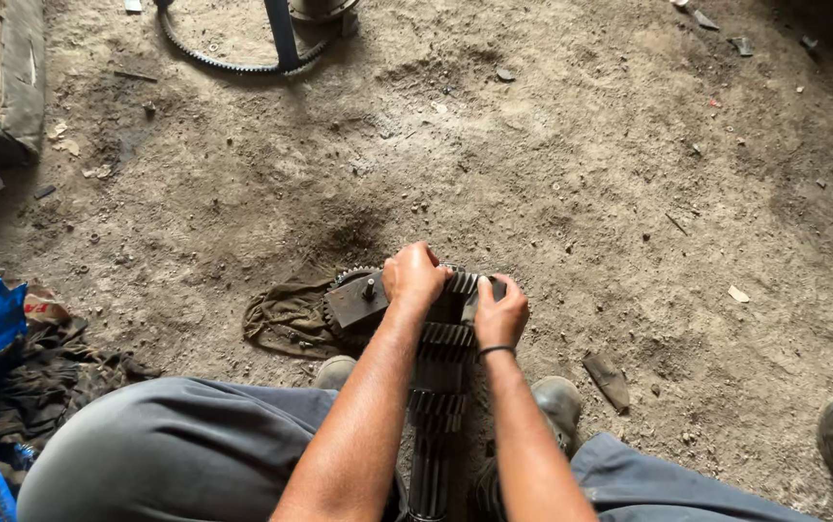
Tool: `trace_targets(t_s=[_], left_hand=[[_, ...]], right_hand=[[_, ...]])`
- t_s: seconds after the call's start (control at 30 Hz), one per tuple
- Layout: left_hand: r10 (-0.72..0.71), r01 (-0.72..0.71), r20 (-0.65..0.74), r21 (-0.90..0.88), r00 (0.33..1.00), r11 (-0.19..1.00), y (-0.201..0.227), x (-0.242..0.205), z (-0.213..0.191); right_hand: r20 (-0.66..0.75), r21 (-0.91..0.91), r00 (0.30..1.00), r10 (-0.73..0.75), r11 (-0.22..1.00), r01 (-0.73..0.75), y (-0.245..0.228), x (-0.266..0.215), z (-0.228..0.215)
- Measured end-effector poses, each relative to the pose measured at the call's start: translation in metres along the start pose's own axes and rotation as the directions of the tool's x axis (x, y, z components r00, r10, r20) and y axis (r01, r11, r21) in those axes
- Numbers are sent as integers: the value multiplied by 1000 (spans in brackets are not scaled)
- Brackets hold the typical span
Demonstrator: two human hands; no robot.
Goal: The person sits on the ground and uses a small dark block to rub and clean the teeth of a gear shaft. The person repeatedly moves the block along the gear teeth while holding the shaft steady with the other hand.
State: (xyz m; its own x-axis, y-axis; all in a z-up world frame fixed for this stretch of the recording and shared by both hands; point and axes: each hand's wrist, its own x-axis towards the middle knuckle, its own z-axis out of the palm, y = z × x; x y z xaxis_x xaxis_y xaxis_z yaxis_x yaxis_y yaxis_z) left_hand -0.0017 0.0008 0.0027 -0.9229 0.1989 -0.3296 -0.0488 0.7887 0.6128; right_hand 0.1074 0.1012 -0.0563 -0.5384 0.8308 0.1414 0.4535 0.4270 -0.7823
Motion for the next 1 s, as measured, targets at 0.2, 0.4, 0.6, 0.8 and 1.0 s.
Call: trace_targets(t_s=[0.2,0.4,0.6,0.8,1.0], left_hand=[[7,-7,-2,-15,1000,1000,2,-2,-4],[-1,0,-12,-3,1000,1000,5,-1,-5],[-10,10,10,20,1000,1000,5,-2,-1],[12,-12,-11,8,1000,1000,0,-3,2],[63,-62,-53,15,997,998,-1,0,2]], right_hand=[[-157,-28,980,-121,993,118,6,3,5],[-19,-25,1000,2,1000,-3,2,4,6],[-136,-3,987,-84,996,84,2,-4,6],[-46,-18,998,-49,999,48,10,-7,6],[-133,2,988,-77,997,78,1,5,11]])
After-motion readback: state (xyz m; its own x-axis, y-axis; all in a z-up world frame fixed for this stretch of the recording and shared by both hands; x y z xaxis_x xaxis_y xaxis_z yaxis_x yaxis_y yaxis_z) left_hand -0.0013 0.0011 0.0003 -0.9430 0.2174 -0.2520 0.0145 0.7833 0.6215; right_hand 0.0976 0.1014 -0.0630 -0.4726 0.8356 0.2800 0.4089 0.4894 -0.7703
